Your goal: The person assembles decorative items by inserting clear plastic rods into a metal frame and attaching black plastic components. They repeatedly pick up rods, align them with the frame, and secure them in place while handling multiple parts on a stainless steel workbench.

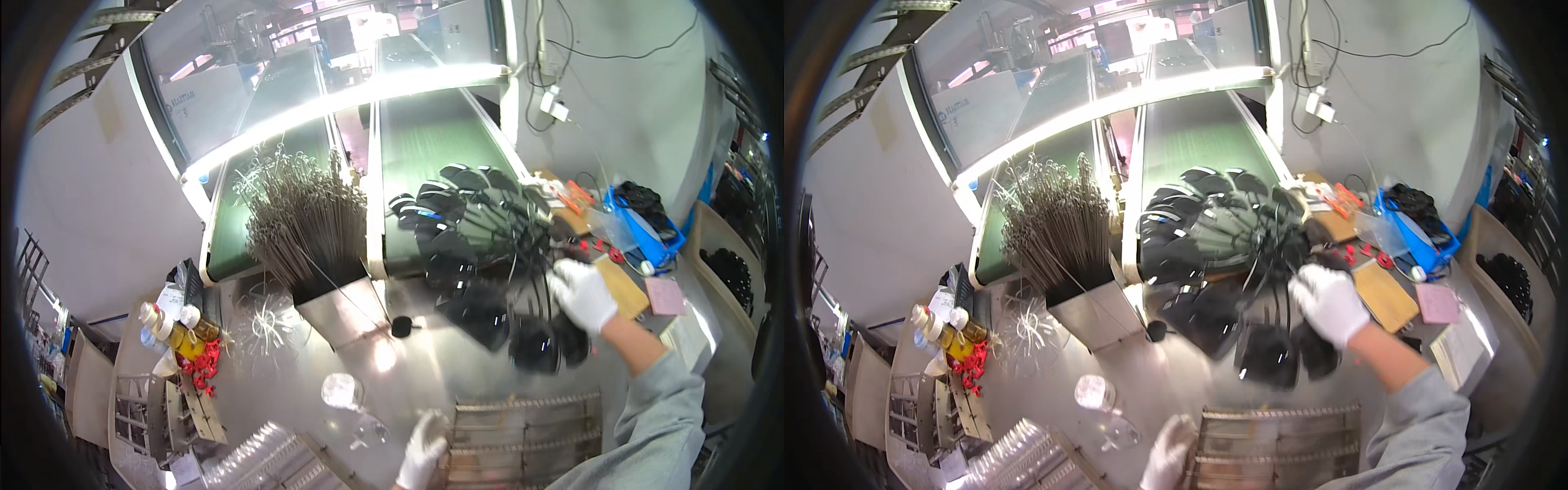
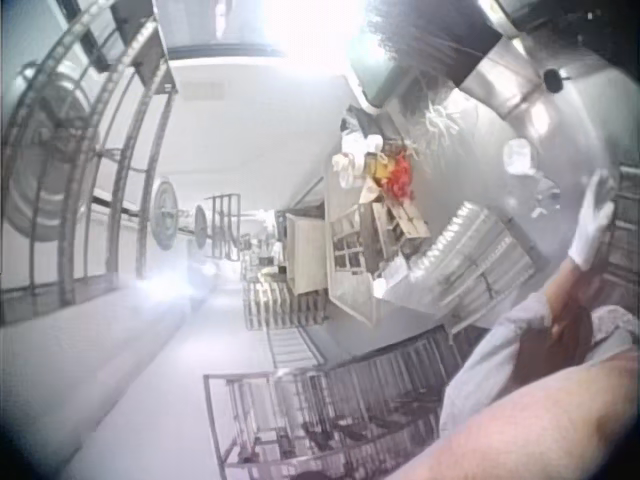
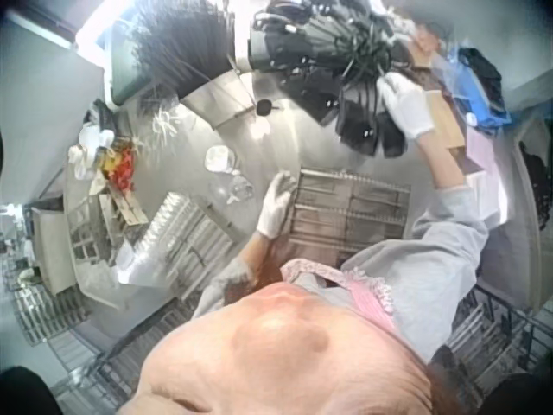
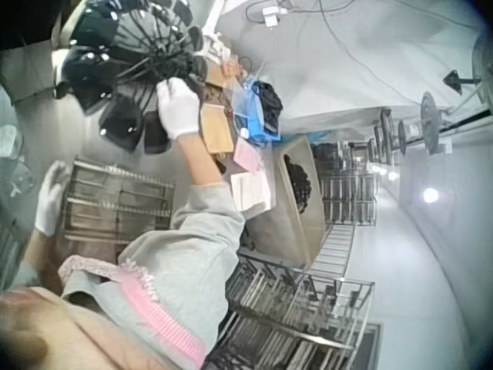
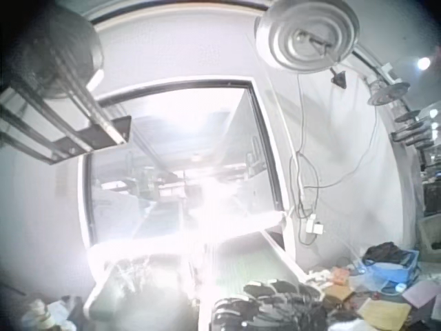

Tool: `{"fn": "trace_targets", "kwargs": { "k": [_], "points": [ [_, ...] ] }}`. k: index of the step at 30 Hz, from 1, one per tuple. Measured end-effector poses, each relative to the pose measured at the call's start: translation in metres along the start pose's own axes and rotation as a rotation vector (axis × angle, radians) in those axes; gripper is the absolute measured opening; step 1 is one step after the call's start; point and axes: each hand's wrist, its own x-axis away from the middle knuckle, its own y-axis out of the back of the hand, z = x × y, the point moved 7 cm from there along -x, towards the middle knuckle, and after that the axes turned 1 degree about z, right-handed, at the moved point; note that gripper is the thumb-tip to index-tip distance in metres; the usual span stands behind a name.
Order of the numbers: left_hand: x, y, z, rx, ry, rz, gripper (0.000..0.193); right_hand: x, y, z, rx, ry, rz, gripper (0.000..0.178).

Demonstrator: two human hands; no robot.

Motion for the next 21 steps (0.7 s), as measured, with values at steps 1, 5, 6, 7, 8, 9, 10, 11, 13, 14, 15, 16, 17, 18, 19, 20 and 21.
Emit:
{"fn": "trace_targets", "kwargs": {
  "k": [1,5,6,7,8,9,10,11,13,14,15,16,17,18,19,20,21],
  "points": [
    [-0.009,-0.006,-0.01,0.071,0.002,-0.044,0.077,0.035,0.014,0.02,-0.001,0.051,0.0,0.019],
    [-0.02,-0.07,-0.065,0.274,-0.105,0.272,0.075,0.146,0.027,0.092,-0.281,-0.108,0.094,0.012],
    [-0.015,-0.08,-0.08,0.279,-0.123,0.328,0.075,0.164,0.024,0.113,-0.297,-0.104,0.129,0.011],
    [-0.006,-0.089,-0.096,0.263,-0.157,0.374,0.075,0.176,0.024,0.136,-0.334,-0.031,0.084,0.013],
    [0.007,-0.095,-0.112,0.244,-0.193,0.411,0.074,0.187,0.023,0.151,-0.269,-0.006,0.117,0.014],
    [0.022,-0.099,-0.127,0.206,-0.234,0.441,0.074,0.198,0.023,0.165,-0.202,0.005,0.14,0.016],
    [0.039,-0.102,-0.141,0.17,-0.279,0.465,0.073,0.205,0.024,0.177,-0.177,0.044,0.144,0.017],
    [0.052,-0.106,-0.154,0.136,-0.317,0.501,0.073,0.211,0.023,0.189,-0.163,0.087,0.162,0.018],
    [0.078,-0.109,-0.176,0.078,-0.402,0.541,0.072,0.218,0.024,0.201,-0.226,0.114,0.21,0.023],
    [0.087,-0.112,-0.182,0.059,-0.446,0.552,0.071,0.219,0.028,0.206,-0.345,0.151,0.177,0.022],
    [0.092,-0.114,-0.188,0.037,-0.492,0.558,0.071,0.219,0.031,0.21,-0.45,0.159,0.168,0.023],
    [0.096,-0.115,-0.192,0.004,-0.541,0.546,0.071,0.219,0.036,0.214,-0.62,0.17,0.11,0.021],
    [0.099,-0.117,-0.193,-0.033,-0.593,0.538,0.07,0.216,0.039,0.211,-0.759,0.117,0.057,0.022],
    [0.102,-0.118,-0.195,-0.074,-0.645,0.531,0.07,0.215,0.031,0.202,-1.062,-0.15,0.059,0.027],
    [0.105,-0.118,-0.196,-0.125,-0.701,0.521,0.069,0.218,0.015,0.193,-1.34,-0.468,0.132,0.027],
    [0.109,-0.117,-0.196,-0.149,-0.735,0.502,0.069,0.209,0.035,0.202,-1.185,-0.203,-0.045,0.029],
    [0.11,-0.113,-0.198,-0.18,-0.747,0.482,0.068,0.205,0.049,0.214,-0.975,0.01,-0.142,0.032]
  ]
}}
